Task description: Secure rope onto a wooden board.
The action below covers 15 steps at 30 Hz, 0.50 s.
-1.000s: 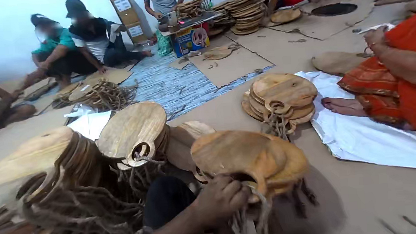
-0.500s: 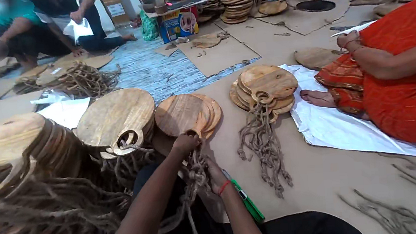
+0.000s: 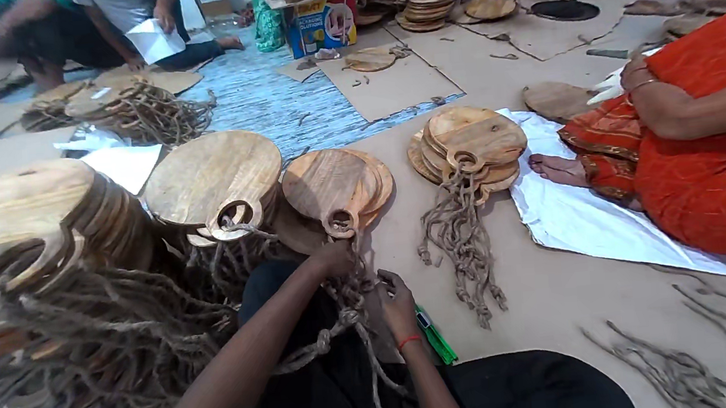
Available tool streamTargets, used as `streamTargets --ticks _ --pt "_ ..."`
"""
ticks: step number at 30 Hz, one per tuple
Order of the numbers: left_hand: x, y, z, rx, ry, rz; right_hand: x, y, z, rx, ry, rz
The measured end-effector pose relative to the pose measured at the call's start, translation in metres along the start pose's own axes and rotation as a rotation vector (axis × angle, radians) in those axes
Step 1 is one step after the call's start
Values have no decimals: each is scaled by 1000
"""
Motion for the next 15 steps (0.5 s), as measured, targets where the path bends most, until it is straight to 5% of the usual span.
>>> streamTargets --ticks 3,7,15 --pt "-15 -35 -8 235 -113 99 2 -2 15 64 -44 63" --pt "-39 -43 -27 317 -263 -146 7 -7 33 118 -80 45" --pt "-9 -61 -19 368 -3 181 46 -23 95 163 -73 -184"
Point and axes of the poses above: each hand's wrist, its own z-axis towards the middle knuckle, its own y-axis out of the back of the hand, x = y × z, the point moved 10 cm from there along z, towards the middle knuckle, and after that the axes turned 12 degrees about -z, right-handed, at the moved point
